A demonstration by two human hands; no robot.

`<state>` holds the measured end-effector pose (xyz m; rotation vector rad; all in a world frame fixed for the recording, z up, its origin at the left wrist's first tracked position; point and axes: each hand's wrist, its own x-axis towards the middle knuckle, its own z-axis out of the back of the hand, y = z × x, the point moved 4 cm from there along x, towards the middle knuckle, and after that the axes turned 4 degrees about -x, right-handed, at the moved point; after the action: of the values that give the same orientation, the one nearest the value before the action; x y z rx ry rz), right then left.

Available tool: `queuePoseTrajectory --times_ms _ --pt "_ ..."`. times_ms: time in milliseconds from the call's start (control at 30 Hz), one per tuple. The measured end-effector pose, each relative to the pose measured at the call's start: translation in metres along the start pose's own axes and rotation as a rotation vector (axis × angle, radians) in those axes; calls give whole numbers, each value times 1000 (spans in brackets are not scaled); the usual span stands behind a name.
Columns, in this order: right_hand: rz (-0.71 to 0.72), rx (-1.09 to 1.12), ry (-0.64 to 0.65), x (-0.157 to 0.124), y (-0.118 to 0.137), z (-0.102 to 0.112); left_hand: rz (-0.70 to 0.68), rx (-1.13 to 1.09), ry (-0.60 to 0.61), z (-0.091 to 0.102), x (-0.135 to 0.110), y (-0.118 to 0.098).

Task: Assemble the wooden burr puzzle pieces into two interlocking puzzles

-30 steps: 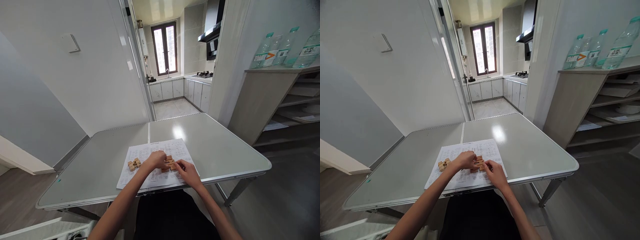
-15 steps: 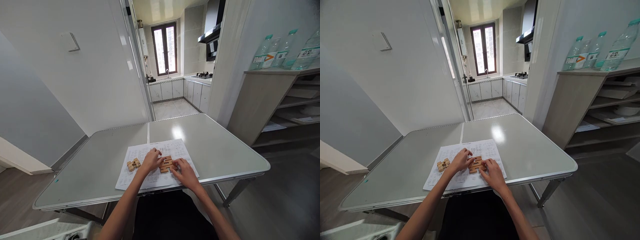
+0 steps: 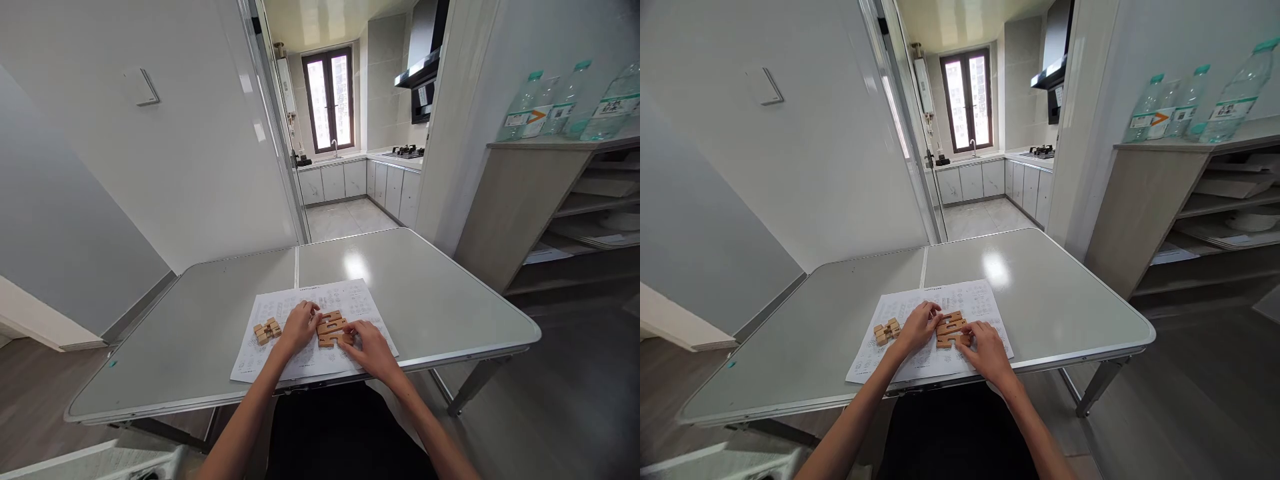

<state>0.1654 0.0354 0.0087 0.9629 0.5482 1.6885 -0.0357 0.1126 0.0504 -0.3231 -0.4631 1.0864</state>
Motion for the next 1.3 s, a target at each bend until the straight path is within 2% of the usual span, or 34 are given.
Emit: queuePoseTrajectory --times_ms 200,467,633,900,1033,1133,1300 --pt "13 63 79 -2 4 3 -71 -51 -29 5 -10 -9" --pt "67 181 169 -4 17 11 -198 -94 39 5 -18 -21" --pt "45 259 122 -3 15 13 -226 -89 66 6 -20 -28" --pt "-74 351 -59 -1 2 16 -263 -81 93 4 -18 -47" --pt "-101 372 -73 0 -2 13 -299 -85 85 1 -16 -58" --pt "-113 375 -72 1 -3 13 -273 -92 43 -2 -16 -60" --pt "-129 370 -70 1 -1 14 -71 -150 -127 -4 -23 -46"
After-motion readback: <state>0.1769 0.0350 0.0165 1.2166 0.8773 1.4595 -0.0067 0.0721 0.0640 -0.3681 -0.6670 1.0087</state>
